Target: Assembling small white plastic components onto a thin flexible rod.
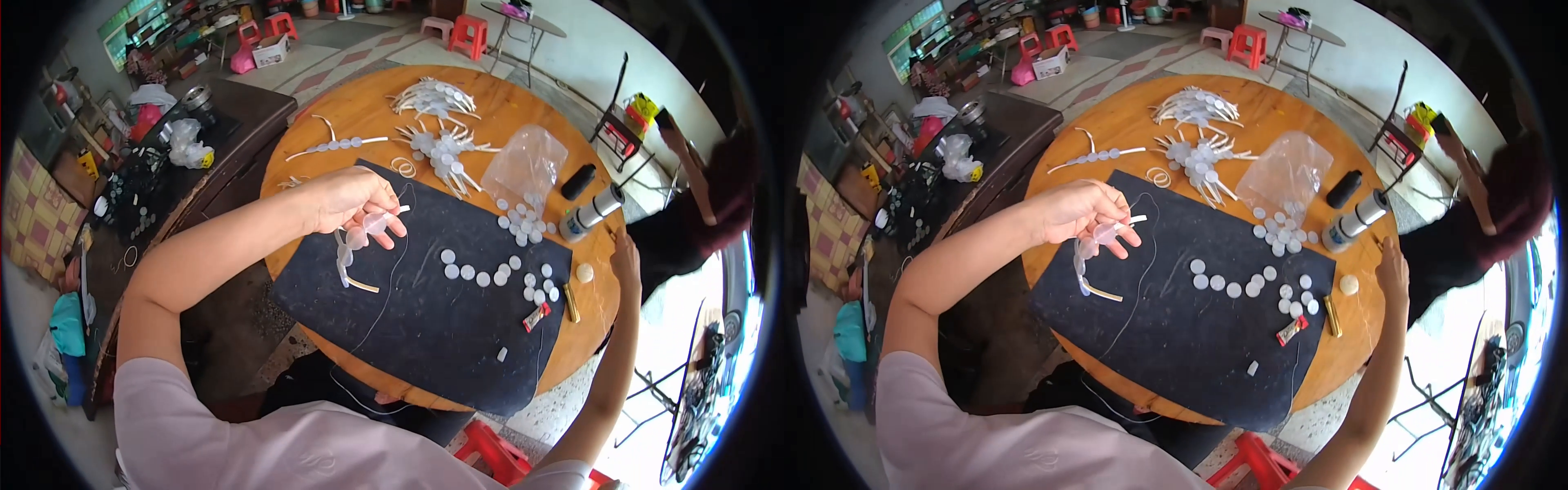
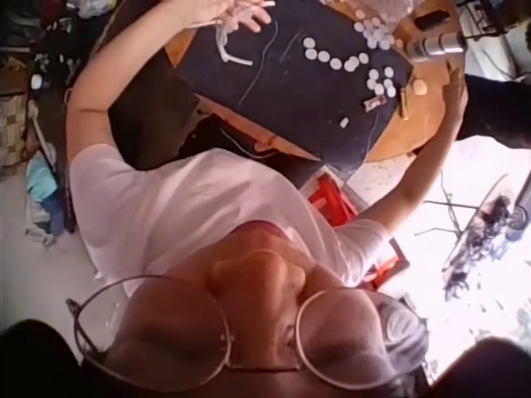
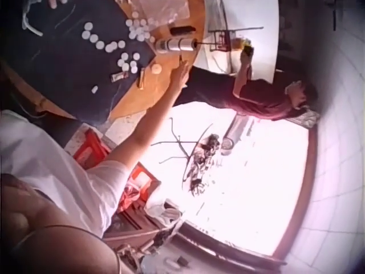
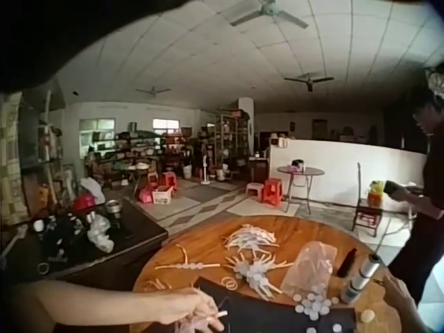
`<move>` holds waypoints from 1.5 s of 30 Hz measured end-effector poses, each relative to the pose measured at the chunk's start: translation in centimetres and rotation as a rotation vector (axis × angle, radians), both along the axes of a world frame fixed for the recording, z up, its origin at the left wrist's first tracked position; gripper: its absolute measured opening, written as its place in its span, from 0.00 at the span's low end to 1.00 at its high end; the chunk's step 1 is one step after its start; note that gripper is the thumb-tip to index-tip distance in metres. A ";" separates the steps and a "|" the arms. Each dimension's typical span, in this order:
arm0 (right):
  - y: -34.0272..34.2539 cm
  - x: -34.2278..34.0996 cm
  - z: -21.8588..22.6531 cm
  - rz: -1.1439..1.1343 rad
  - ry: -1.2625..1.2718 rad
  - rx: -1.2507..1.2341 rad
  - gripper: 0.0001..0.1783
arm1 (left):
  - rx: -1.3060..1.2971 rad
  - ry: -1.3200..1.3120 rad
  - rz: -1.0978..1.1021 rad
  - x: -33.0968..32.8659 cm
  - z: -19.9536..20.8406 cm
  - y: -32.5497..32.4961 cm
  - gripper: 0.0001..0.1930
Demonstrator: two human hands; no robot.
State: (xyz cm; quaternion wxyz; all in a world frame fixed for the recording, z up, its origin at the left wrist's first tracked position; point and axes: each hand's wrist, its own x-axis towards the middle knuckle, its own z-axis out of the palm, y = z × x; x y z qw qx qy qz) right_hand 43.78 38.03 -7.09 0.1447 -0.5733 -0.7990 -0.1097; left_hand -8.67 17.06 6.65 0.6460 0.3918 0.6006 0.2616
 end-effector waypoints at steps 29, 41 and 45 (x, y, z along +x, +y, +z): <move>-38.1 -28.4 6.9 0.126 0.614 0.135 0.10 | 0.071 -0.442 -0.201 6.3 -3.5 -11.4 0.07; -38.9 -27.5 5.8 0.105 0.785 0.048 0.08 | 0.071 -0.413 -0.251 8.3 -4.3 -11.9 0.07; -39.0 -27.4 5.8 0.105 0.873 -0.010 0.09 | 0.052 -0.400 -0.279 8.5 -4.4 -11.6 0.07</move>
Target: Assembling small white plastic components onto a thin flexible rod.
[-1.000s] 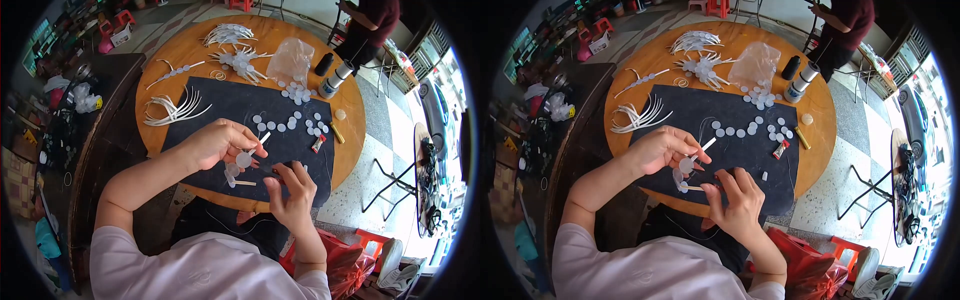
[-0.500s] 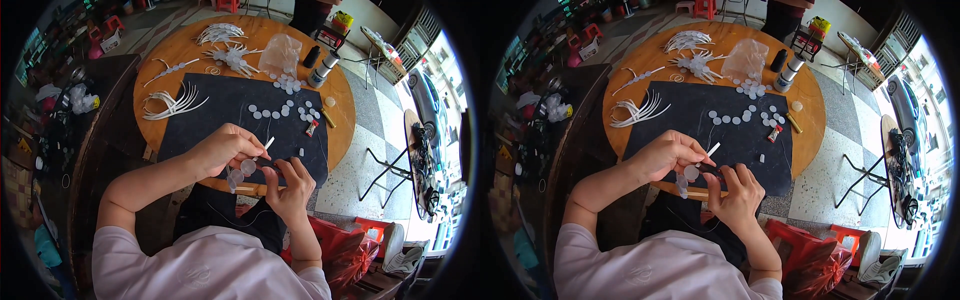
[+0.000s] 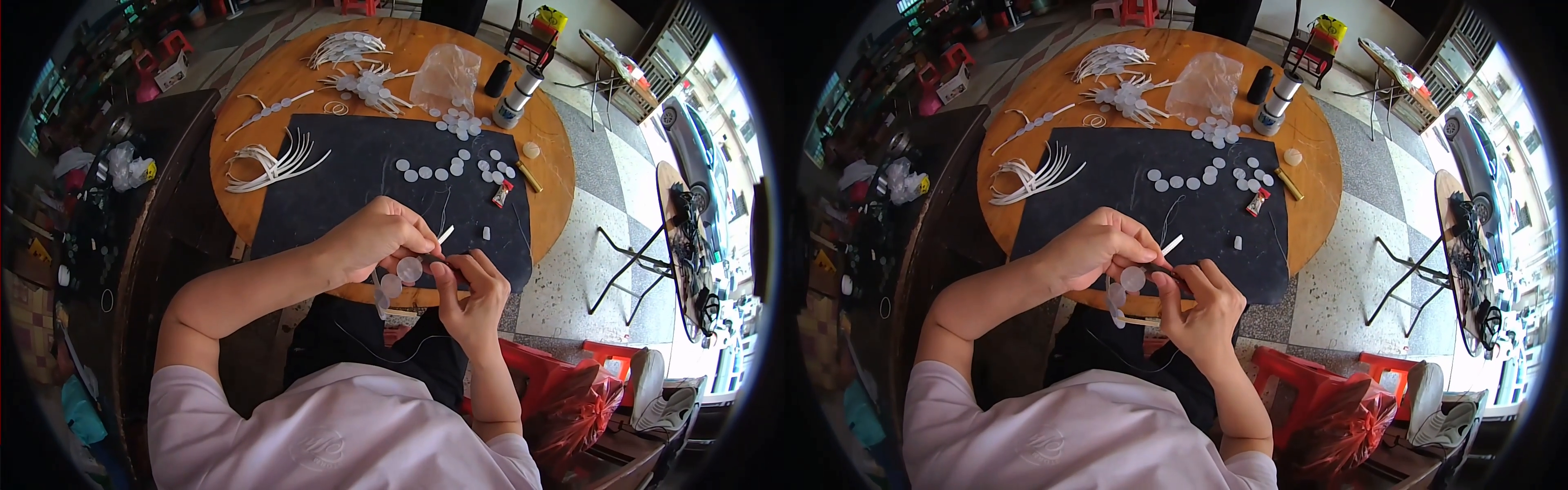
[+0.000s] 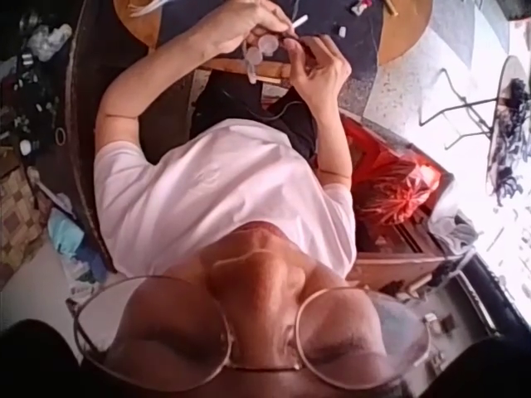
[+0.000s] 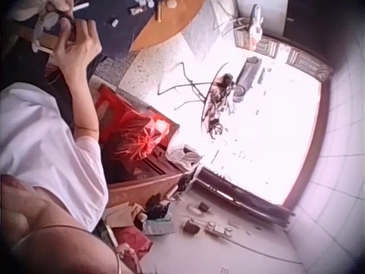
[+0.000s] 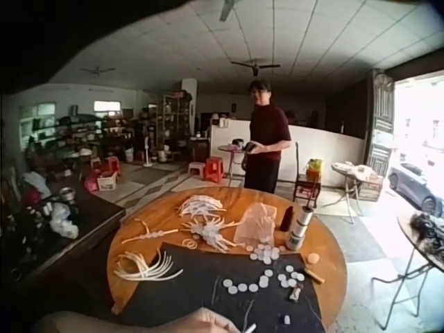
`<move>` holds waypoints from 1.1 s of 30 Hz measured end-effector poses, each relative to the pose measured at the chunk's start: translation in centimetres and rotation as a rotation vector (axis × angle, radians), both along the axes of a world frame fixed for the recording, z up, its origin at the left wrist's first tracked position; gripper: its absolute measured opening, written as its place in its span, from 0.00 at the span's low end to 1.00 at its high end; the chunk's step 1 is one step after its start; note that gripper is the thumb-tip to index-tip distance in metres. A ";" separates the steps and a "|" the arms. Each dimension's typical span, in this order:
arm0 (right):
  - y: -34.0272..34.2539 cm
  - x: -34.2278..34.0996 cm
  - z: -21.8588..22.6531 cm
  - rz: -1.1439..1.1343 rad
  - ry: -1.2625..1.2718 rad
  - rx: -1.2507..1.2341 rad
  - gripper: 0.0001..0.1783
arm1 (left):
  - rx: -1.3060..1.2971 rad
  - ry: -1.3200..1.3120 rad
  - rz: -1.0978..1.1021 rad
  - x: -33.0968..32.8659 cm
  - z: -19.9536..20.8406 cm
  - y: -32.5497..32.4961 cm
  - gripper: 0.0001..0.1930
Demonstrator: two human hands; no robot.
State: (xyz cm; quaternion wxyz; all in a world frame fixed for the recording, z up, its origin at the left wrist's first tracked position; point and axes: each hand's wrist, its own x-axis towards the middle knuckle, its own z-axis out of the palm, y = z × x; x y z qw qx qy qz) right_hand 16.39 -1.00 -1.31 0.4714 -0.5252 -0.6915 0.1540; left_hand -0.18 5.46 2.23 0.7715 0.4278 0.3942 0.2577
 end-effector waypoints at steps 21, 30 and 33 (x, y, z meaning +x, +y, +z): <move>7.0 -0.8 -3.7 -0.205 -0.080 0.058 0.13 | 0.140 0.128 0.134 -1.9 -2.4 2.4 0.07; 7.5 1.3 -0.8 0.367 1.224 -0.481 0.07 | 0.345 0.290 0.019 -0.7 -1.9 2.8 0.05; 7.6 6.7 -1.4 0.581 1.561 -0.360 0.07 | 0.426 0.396 0.040 -2.0 -1.2 3.4 0.05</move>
